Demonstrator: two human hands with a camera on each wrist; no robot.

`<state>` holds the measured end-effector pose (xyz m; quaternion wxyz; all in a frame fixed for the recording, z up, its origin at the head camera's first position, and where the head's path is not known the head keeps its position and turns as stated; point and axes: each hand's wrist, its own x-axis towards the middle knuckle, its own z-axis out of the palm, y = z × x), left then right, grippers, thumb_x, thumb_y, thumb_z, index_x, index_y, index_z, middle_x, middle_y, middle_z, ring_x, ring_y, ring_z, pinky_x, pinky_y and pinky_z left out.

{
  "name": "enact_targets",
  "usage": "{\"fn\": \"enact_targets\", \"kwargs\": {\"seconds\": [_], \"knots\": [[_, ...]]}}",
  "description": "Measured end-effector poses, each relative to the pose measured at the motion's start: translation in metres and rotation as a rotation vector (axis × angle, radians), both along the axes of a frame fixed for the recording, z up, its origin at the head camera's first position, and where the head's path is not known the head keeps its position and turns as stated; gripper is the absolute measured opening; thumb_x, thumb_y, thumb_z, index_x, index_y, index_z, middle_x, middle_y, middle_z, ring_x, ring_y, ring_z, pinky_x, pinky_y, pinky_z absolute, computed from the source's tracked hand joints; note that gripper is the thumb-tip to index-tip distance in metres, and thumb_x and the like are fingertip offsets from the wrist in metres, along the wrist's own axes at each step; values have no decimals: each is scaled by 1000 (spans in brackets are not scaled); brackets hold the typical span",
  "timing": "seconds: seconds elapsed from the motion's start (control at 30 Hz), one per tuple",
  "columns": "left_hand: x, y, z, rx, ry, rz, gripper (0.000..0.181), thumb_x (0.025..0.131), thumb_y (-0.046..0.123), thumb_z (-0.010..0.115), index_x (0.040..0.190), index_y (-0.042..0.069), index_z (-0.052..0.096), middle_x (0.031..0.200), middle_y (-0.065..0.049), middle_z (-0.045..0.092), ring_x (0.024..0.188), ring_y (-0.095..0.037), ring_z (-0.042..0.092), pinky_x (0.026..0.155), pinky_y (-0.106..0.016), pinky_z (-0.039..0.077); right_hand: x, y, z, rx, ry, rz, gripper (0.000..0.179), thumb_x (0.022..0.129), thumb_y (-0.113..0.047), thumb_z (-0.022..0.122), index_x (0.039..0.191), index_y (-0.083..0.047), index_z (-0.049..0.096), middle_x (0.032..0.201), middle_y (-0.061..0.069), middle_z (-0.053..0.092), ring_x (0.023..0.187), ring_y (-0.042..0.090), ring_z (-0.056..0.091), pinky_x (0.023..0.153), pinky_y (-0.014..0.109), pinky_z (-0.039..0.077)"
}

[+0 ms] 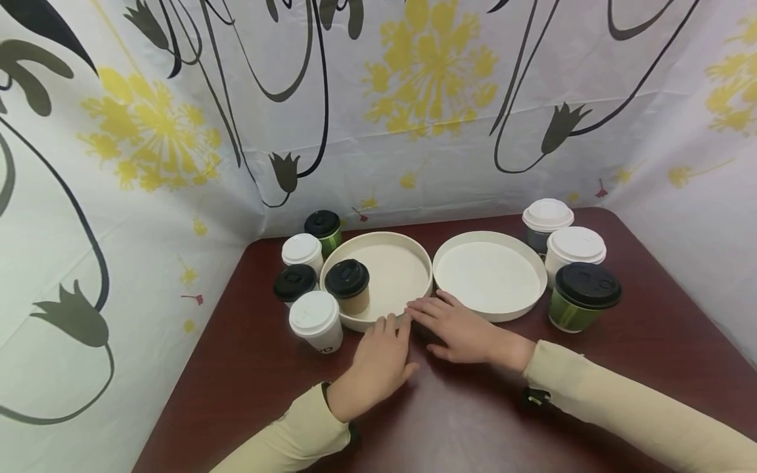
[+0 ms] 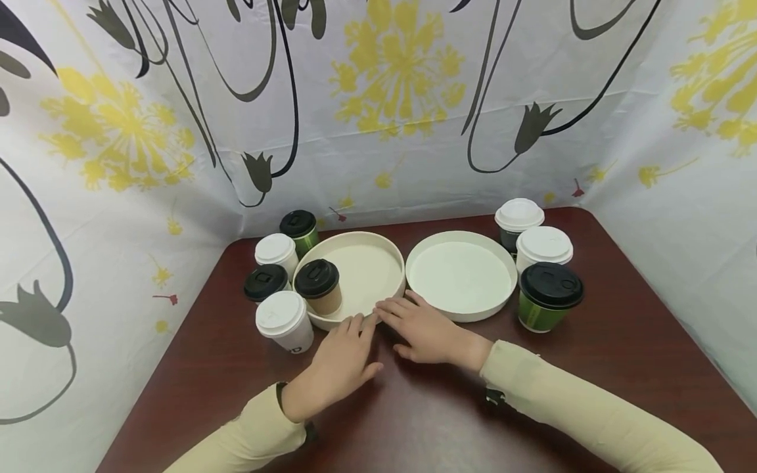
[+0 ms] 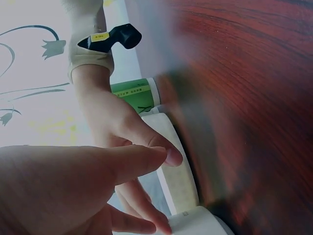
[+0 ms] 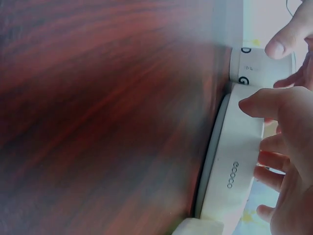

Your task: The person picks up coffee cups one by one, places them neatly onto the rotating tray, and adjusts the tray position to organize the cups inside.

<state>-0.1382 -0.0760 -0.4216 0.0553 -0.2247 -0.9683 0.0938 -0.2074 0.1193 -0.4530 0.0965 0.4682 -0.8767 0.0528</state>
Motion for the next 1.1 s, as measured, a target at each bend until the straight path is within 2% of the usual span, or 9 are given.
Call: {"fn": "enact_targets", "kwargs": {"seconds": [0.23, 0.37, 0.53, 0.73, 0.97, 1.1], "knots": [[-2, -3, 4, -38, 38, 6, 74, 83, 59, 70, 135, 8, 53, 100, -10, 63, 92, -22, 63, 75, -31, 55, -10, 11, 1, -31, 61, -8, 72, 82, -32, 76, 145, -8, 49, 146, 9, 53, 137, 23, 49, 112, 56, 37], [-4, -5, 8, -17, 40, 44, 69, 83, 58, 71, 127, 8, 56, 94, -10, 62, 85, -23, 64, 66, -31, 54, -15, 16, 3, -36, 73, -14, 71, 81, -31, 77, 143, -8, 51, 143, 10, 55, 135, 24, 51, 112, 56, 37], [-7, -8, 11, -14, 38, 92, 66, 82, 58, 71, 122, 7, 57, 93, -11, 63, 79, -25, 64, 61, -32, 54, -17, 18, 5, -39, 32, -24, 70, 82, -29, 77, 144, -9, 50, 145, 10, 54, 136, 24, 51, 112, 57, 37], [-6, -9, 12, -2, -4, 114, 69, 83, 58, 70, 127, 7, 55, 99, -12, 64, 86, -25, 65, 66, -34, 55, -15, 16, 5, -34, 8, -17, 76, 81, -29, 77, 146, -7, 46, 147, 12, 51, 138, 27, 48, 111, 57, 37], [-2, -2, 12, 14, -34, 43, 70, 85, 56, 69, 133, 7, 53, 106, -8, 62, 98, -22, 63, 74, -34, 55, -7, 10, 4, 6, 6, -30, 81, 80, -33, 78, 149, -8, 43, 151, 12, 49, 139, 29, 47, 112, 55, 38], [-2, 2, 8, 8, -31, 25, 73, 86, 56, 69, 137, 8, 51, 118, -10, 61, 106, -22, 63, 81, -35, 56, -1, 5, 5, 36, -11, -20, 80, 82, -34, 76, 149, -7, 42, 153, 12, 46, 141, 30, 45, 111, 56, 38]]}}
